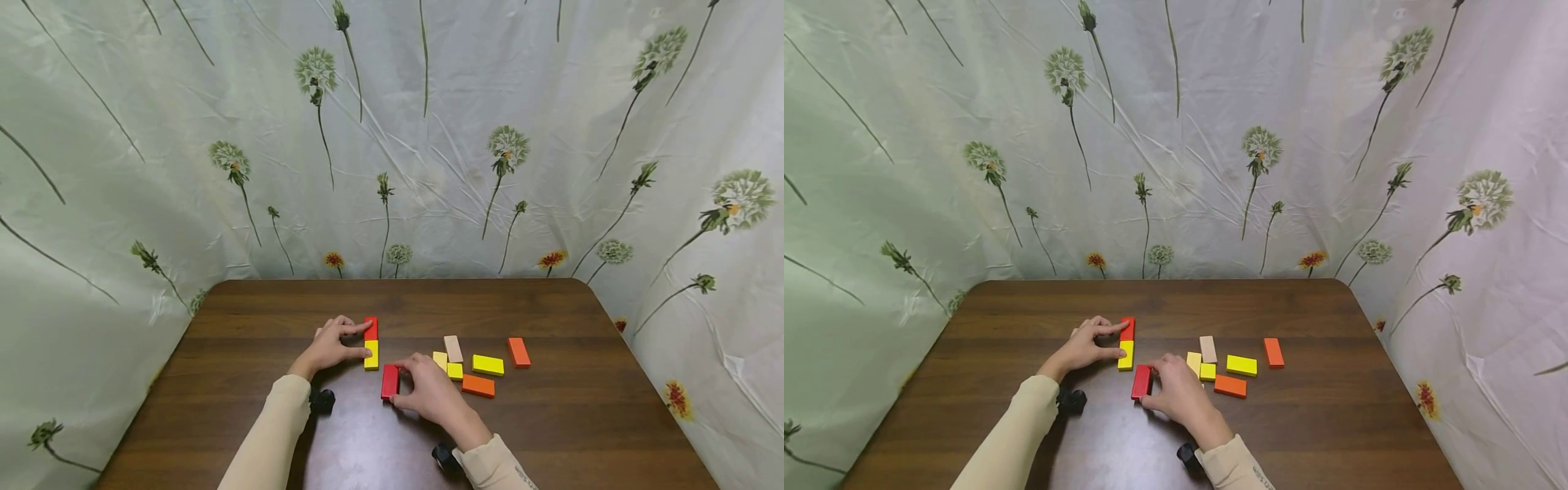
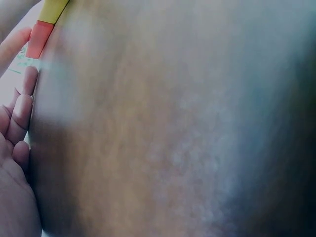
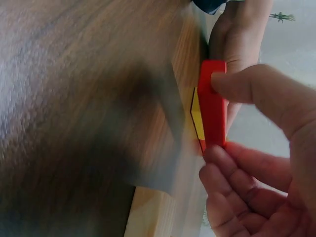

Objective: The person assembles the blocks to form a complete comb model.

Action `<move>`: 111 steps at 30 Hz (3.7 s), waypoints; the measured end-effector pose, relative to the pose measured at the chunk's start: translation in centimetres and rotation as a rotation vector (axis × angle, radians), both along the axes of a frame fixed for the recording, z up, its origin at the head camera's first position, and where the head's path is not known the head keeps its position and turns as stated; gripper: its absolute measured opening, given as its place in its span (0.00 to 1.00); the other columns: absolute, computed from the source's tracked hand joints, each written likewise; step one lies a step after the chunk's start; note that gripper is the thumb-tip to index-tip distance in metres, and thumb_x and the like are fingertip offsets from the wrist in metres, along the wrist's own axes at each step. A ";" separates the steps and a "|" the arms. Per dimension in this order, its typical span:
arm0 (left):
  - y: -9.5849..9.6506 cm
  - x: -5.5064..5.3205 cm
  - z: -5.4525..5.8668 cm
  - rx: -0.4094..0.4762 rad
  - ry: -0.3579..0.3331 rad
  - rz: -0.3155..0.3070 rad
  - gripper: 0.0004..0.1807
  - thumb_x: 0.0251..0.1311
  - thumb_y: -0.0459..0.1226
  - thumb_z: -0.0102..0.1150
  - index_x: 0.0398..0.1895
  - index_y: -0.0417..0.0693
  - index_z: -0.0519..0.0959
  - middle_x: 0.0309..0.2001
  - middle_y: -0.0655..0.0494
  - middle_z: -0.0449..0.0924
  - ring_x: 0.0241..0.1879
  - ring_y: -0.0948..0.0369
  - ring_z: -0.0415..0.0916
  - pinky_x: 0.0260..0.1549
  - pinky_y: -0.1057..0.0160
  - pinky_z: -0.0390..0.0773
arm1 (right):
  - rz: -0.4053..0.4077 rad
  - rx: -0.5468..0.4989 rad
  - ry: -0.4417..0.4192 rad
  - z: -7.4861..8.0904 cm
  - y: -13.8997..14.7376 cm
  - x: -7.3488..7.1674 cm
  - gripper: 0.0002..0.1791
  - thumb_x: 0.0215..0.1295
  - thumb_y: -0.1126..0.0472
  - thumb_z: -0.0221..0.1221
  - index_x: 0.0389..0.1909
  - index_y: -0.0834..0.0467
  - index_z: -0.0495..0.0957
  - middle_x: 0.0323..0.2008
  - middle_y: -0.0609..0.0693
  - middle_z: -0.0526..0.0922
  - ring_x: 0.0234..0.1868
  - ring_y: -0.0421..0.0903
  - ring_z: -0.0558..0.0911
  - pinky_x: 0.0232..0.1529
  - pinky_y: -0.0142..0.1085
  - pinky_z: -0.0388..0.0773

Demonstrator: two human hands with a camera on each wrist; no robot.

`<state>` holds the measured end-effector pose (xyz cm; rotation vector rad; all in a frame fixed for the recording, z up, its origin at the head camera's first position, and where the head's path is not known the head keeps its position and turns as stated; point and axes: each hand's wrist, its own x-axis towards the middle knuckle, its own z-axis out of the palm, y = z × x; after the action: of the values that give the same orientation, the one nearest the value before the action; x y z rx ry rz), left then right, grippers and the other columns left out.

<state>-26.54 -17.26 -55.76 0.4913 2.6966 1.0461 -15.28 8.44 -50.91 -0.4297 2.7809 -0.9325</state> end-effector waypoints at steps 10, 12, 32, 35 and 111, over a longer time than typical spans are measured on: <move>0.0 0.0 -0.1 -0.005 -0.002 0.003 0.39 0.55 0.56 0.81 0.72 0.69 0.80 0.54 0.56 0.77 0.58 0.55 0.68 0.66 0.36 0.59 | 0.063 -0.059 0.005 -0.2 -0.1 0.1 0.31 0.55 0.54 0.80 0.60 0.61 0.86 0.47 0.51 0.86 0.48 0.46 0.82 0.54 0.45 0.85; 0.0 0.0 -0.1 -0.005 -0.003 0.002 0.39 0.55 0.56 0.81 0.72 0.69 0.80 0.53 0.57 0.77 0.58 0.56 0.68 0.66 0.37 0.59 | 0.066 -0.062 0.006 -0.3 -0.2 0.0 0.31 0.56 0.54 0.79 0.60 0.61 0.86 0.47 0.51 0.86 0.48 0.46 0.82 0.55 0.44 0.85; 0.1 0.1 0.0 0.002 0.016 0.006 0.39 0.55 0.55 0.81 0.72 0.68 0.80 0.51 0.57 0.77 0.56 0.55 0.68 0.67 0.34 0.59 | 0.107 -0.063 0.052 -1.3 -1.7 -0.9 0.30 0.55 0.56 0.80 0.59 0.63 0.87 0.41 0.49 0.85 0.43 0.43 0.80 0.50 0.38 0.82; 0.1 0.1 0.0 0.003 0.020 0.008 0.39 0.55 0.55 0.81 0.72 0.68 0.80 0.51 0.56 0.78 0.57 0.54 0.69 0.68 0.32 0.58 | 0.104 -0.061 0.052 -1.5 -1.8 -0.9 0.30 0.55 0.57 0.80 0.59 0.63 0.87 0.42 0.49 0.85 0.43 0.44 0.80 0.50 0.38 0.83; 0.1 2.5 1.9 -0.164 0.197 -0.265 0.36 0.72 0.54 0.67 0.79 0.53 0.73 0.83 0.49 0.66 0.83 0.42 0.61 0.72 0.24 0.63 | 0.057 -0.052 0.078 -2.4 -2.9 -0.7 0.34 0.58 0.56 0.80 0.65 0.59 0.85 0.44 0.50 0.86 0.41 0.42 0.82 0.46 0.35 0.84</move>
<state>-24.08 -17.16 -53.83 0.9329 2.7515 0.7331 -16.01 5.57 -53.29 -0.5623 2.8021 -0.9979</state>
